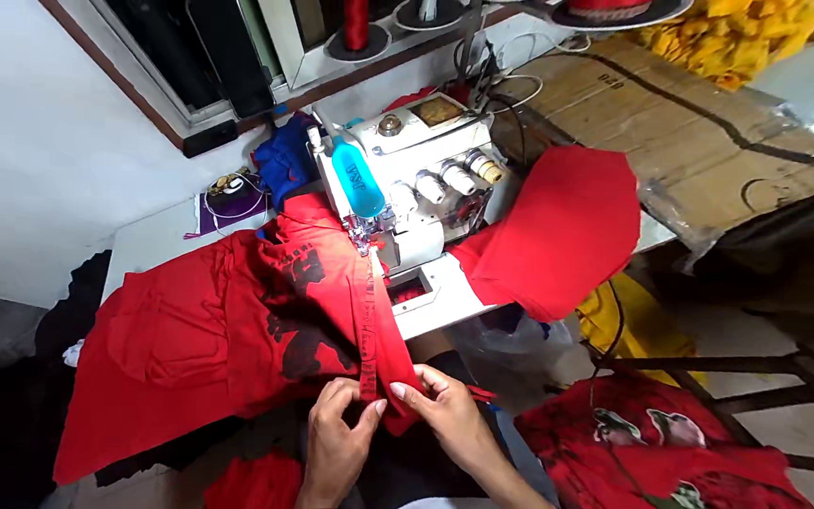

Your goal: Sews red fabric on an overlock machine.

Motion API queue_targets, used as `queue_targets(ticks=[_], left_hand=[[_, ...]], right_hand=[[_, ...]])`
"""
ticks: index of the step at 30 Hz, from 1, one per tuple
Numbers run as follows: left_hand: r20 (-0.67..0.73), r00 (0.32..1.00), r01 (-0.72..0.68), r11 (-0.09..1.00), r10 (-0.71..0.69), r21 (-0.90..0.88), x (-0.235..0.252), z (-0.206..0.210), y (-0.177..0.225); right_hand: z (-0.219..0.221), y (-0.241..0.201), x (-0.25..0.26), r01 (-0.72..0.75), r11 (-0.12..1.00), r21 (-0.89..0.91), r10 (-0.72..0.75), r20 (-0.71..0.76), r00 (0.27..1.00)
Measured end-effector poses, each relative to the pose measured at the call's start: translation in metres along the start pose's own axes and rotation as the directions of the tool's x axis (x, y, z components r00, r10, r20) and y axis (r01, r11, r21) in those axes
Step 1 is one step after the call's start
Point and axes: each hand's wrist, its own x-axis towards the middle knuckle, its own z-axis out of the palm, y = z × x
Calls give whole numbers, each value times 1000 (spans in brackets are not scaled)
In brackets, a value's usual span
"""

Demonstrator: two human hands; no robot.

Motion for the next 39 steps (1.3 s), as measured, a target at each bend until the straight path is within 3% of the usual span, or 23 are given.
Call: queue_targets(ticks=[2, 4, 7, 9, 11, 15, 18, 21, 27, 32, 39], left_hand=[[-91, 976, -192, 979, 198, 65, -5, -7, 26], [-94, 947, -294, 948, 306, 123, -11, -10, 53], [-31, 966, -247, 955, 256, 164, -27, 8, 43], [-26, 984, -176, 980, 179, 88, -39, 14, 36], [-61, 977, -201, 979, 203, 34, -45, 12, 47], [-83, 964, -254, 967, 253, -3, -57, 21, 43], [-101, 954, -287, 957, 282, -37, -66, 21, 43], [-117, 930, -356, 933, 348, -56, -68, 19, 40], [-150, 872, -462, 885, 465, 61, -72, 14, 51], [-74, 879, -465, 881, 471, 87, -78, 16, 44], [-143, 830, -532, 842, 539, 88, -81, 12, 46]], right_hand=[[3, -1, -15, 17, 997, -76, -19, -24, 1000], [6, -8, -31, 30, 996, -79, -33, -33, 999], [5, -5, -49, -18, 999, -50, 16, -38, 999], [2, 0, -62, -40, 998, -47, 38, -58, 998], [1, -3, -74, -31, 999, -23, 29, -65, 997], [1, -11, -90, -22, 976, 217, 19, 16, 1000], [-1, -10, -95, -76, 896, 437, 48, 73, 996], [0, -11, -98, -82, 854, 514, 64, 54, 997], [2, -13, -109, 15, 953, 304, 9, -77, 997], [-1, -11, -114, 46, 957, 286, -51, 13, 999], [0, -16, -115, 63, 977, 204, -72, 37, 997]])
